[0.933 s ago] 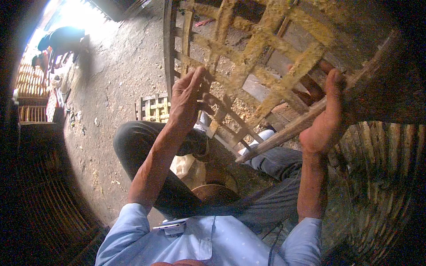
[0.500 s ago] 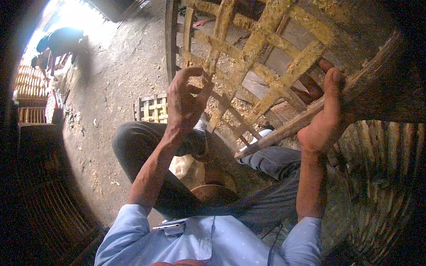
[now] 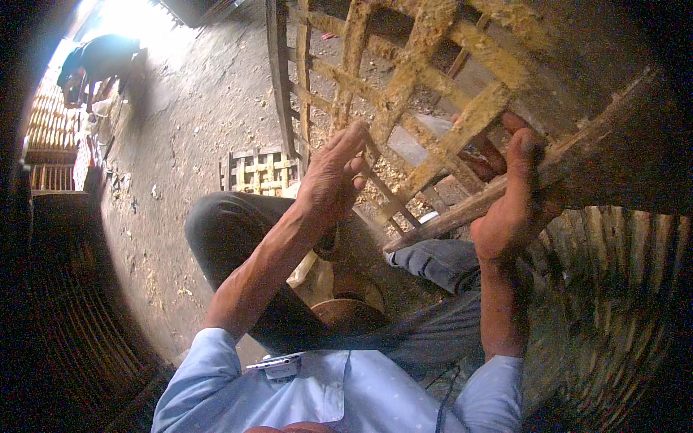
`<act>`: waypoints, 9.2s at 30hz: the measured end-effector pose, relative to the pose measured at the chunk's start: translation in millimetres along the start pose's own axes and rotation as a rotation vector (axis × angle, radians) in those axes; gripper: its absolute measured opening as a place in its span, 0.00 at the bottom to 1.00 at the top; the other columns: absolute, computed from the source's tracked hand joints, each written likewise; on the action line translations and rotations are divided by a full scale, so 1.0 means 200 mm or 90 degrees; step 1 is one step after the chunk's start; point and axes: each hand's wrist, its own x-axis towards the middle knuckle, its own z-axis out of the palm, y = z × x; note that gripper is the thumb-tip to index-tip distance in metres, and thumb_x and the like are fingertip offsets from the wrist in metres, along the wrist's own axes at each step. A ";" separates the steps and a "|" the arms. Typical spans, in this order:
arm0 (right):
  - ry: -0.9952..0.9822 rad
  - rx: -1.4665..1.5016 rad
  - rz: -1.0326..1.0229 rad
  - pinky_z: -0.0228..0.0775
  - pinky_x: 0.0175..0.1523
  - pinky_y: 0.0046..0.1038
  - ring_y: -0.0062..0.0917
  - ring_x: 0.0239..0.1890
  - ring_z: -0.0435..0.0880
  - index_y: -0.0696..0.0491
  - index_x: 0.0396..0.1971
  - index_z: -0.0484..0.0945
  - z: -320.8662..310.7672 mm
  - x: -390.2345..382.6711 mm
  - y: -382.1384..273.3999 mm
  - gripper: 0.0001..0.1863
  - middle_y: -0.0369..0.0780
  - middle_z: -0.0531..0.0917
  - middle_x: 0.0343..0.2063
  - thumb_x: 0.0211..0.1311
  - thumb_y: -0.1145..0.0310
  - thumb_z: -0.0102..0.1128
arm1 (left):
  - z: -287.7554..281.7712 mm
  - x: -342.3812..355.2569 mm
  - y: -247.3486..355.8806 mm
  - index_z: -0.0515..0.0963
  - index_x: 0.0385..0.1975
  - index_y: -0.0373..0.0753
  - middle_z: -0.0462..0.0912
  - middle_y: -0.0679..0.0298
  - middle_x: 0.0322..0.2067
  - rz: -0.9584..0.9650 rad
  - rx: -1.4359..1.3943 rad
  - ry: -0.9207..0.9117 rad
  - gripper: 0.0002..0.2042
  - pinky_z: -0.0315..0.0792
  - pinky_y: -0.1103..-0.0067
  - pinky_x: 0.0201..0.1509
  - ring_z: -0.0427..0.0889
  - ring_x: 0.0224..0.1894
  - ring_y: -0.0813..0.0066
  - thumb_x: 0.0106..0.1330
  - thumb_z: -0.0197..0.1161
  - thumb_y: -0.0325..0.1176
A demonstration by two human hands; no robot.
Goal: The person sits on the floor and uses a small tool to scrape and clean the surface of a wooden lattice frame. Another person sweeps the floor in the background. The person continues to work on the frame, removing debris and adjusting its position.
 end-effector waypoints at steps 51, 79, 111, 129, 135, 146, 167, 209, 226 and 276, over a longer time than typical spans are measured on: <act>0.034 -0.321 -0.309 0.34 0.78 0.42 0.35 0.75 0.49 0.52 0.70 0.59 -0.45 0.17 0.31 0.26 0.44 0.57 0.72 0.76 0.61 0.36 | -0.12 0.11 0.06 0.74 0.46 0.45 0.72 0.69 0.35 0.103 -0.083 0.065 0.18 0.76 0.81 0.21 0.80 0.27 0.81 0.68 0.61 0.52; -0.048 -0.445 -0.388 0.34 0.78 0.40 0.35 0.75 0.49 0.57 0.70 0.58 -0.50 0.14 0.38 0.29 0.46 0.55 0.72 0.73 0.60 0.34 | -0.24 0.15 -0.02 0.84 0.36 0.36 0.85 0.50 0.34 0.469 0.770 0.202 0.14 0.78 0.64 0.43 0.86 0.36 0.53 0.63 0.65 0.42; 0.070 -0.371 -0.343 0.48 0.76 0.40 0.34 0.71 0.61 0.57 0.67 0.63 -0.53 0.17 0.32 0.23 0.47 0.64 0.68 0.74 0.73 0.41 | -0.24 0.12 0.07 0.84 0.30 0.45 0.86 0.59 0.30 0.513 0.861 0.075 0.08 0.76 0.70 0.33 0.85 0.31 0.61 0.56 0.70 0.41; 0.130 -0.191 -0.207 0.56 0.73 0.44 0.32 0.69 0.65 0.59 0.59 0.73 -0.26 0.04 0.21 0.21 0.49 0.69 0.64 0.73 0.64 0.46 | -0.29 0.16 0.07 0.85 0.36 0.35 0.85 0.61 0.25 0.182 0.551 -0.006 0.12 0.81 0.77 0.22 0.84 0.24 0.77 0.60 0.70 0.37; 0.112 -0.333 -0.324 0.52 0.74 0.44 0.34 0.69 0.65 0.57 0.59 0.73 -0.42 0.11 0.28 0.22 0.50 0.70 0.63 0.73 0.62 0.47 | -0.33 0.18 0.15 0.84 0.38 0.34 0.86 0.60 0.27 0.162 0.547 -0.068 0.12 0.82 0.76 0.24 0.87 0.28 0.72 0.63 0.67 0.37; 0.118 -0.264 -0.294 0.53 0.75 0.42 0.33 0.68 0.66 0.57 0.59 0.73 -0.36 0.11 0.24 0.21 0.49 0.69 0.64 0.75 0.63 0.43 | -0.32 0.19 0.12 0.83 0.40 0.35 0.86 0.61 0.33 0.124 0.499 -0.083 0.15 0.84 0.75 0.29 0.88 0.34 0.71 0.67 0.63 0.41; 0.059 -0.295 -0.270 0.41 0.76 0.40 0.32 0.73 0.54 0.54 0.67 0.63 -0.40 0.15 0.28 0.25 0.45 0.58 0.70 0.73 0.63 0.39 | -0.32 0.23 0.04 0.82 0.36 0.34 0.84 0.59 0.33 0.124 0.443 -0.025 0.13 0.84 0.71 0.30 0.86 0.34 0.71 0.65 0.62 0.39; 0.031 -0.430 -0.375 0.46 0.77 0.42 0.32 0.72 0.59 0.57 0.67 0.62 -0.44 0.18 0.32 0.25 0.46 0.62 0.69 0.76 0.62 0.33 | -0.40 0.22 0.04 0.84 0.27 0.44 0.82 0.58 0.28 0.506 1.009 0.051 0.10 0.75 0.64 0.31 0.83 0.31 0.58 0.55 0.69 0.44; 0.038 -0.323 -0.278 0.42 0.77 0.42 0.32 0.73 0.55 0.56 0.67 0.63 -0.41 0.24 0.27 0.26 0.45 0.61 0.70 0.75 0.60 0.36 | -0.52 0.33 0.00 0.77 0.20 0.38 0.77 0.59 0.19 0.700 0.924 -0.047 0.07 0.71 0.70 0.22 0.79 0.23 0.62 0.58 0.64 0.31; 0.062 -0.341 -0.358 0.47 0.76 0.42 0.32 0.71 0.62 0.54 0.64 0.68 -0.49 0.30 0.32 0.22 0.46 0.66 0.67 0.76 0.66 0.36 | -0.41 0.29 0.02 0.75 0.26 0.38 0.78 0.56 0.25 0.644 1.049 -0.039 0.06 0.74 0.65 0.28 0.82 0.29 0.56 0.56 0.62 0.33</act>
